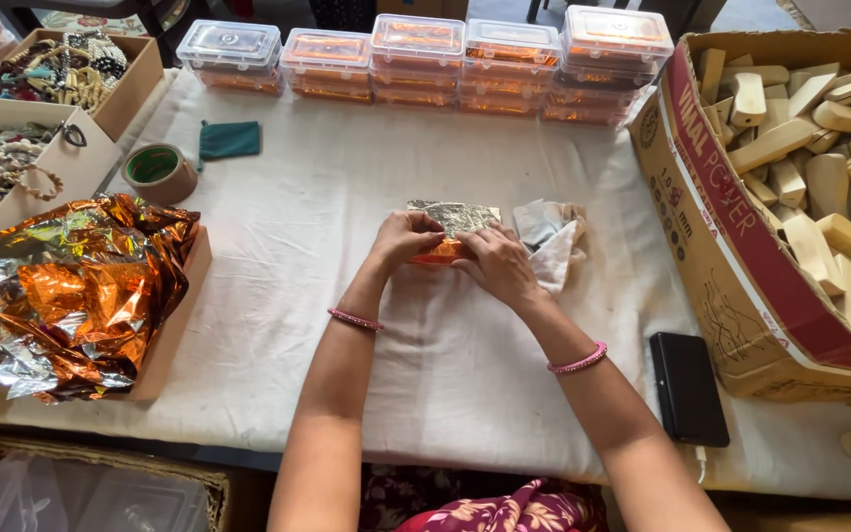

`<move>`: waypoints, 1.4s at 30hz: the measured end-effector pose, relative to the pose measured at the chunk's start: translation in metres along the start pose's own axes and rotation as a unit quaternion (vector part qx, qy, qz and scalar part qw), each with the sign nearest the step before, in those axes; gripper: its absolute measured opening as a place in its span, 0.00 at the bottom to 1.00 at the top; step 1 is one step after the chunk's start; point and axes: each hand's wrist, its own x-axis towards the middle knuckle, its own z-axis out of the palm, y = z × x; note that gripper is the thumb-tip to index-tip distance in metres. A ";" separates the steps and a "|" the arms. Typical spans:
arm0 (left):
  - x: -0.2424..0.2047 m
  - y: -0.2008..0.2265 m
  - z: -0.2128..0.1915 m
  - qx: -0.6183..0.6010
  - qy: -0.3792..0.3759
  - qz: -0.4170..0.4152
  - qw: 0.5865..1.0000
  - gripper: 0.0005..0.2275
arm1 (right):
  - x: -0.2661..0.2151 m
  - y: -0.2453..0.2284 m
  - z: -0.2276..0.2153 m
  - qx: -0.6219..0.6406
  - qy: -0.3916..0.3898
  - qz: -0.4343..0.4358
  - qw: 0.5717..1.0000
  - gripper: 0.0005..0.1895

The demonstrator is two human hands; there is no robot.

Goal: The person wipes a small wooden block with a white cloth, then wraps it in a sheet of orange metallic foil. They place the wrapped block into a clear plastic container and close the lid. The person then picks up another wooden block and begins wiping it with the cloth.

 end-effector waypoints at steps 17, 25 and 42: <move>-0.063 0.051 0.020 0.516 0.026 0.304 0.801 0.16 | 0.013 0.005 -0.019 0.209 -0.071 0.136 0.966 0.34; -0.060 0.044 0.012 0.447 0.030 0.272 0.852 0.12 | -0.002 0.027 0.011 0.348 -0.042 0.228 0.908 0.31; -0.021 0.009 0.000 0.366 0.008 0.248 0.897 0.18 | 0.005 0.027 0.018 0.090 -0.035 0.065 0.993 0.16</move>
